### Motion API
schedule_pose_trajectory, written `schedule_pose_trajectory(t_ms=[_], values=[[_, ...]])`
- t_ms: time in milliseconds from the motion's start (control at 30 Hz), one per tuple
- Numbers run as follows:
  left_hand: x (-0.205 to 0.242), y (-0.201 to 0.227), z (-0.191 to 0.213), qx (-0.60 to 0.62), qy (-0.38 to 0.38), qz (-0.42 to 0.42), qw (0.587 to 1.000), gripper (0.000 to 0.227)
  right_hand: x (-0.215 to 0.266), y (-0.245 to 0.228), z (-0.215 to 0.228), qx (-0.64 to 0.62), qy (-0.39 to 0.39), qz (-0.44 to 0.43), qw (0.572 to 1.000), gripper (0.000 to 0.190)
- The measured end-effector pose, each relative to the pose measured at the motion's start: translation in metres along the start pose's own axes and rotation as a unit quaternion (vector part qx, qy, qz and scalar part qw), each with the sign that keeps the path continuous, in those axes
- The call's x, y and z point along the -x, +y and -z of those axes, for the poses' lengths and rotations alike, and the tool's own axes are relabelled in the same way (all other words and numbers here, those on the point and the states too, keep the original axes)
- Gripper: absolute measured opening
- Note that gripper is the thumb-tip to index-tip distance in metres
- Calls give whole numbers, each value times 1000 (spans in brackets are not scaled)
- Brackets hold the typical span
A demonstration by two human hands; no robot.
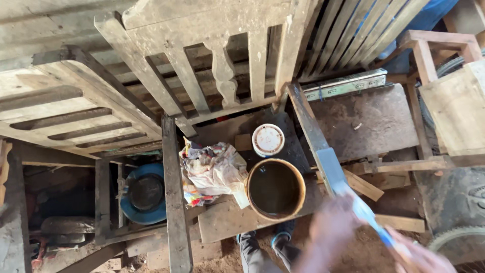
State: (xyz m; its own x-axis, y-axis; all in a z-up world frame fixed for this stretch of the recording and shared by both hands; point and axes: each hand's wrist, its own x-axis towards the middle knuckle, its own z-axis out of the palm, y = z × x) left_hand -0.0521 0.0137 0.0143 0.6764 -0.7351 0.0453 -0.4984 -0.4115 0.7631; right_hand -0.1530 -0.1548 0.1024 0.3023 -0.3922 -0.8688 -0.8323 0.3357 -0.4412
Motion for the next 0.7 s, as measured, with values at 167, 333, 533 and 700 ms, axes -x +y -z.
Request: schedule_pose_trajectory(t_ms=[167, 333, 533, 700], values=[[-20, -15, -5, 29, 36, 28, 999, 66, -29, -40, -14, -7, -13, 28, 999, 52], [-100, -62, 61, 6, 16, 17, 1000, 44, 6, -94, -59, -34, -54, 70, 996, 51], [-59, -26, 146, 236, 208, 77, 946, 55, 34, -49, -43, -41, -64, 143, 987, 57], [-39, -1, 187, 622, 90, 192, 754, 44, 15, 17, -28, -157, -245, 238, 926, 70]])
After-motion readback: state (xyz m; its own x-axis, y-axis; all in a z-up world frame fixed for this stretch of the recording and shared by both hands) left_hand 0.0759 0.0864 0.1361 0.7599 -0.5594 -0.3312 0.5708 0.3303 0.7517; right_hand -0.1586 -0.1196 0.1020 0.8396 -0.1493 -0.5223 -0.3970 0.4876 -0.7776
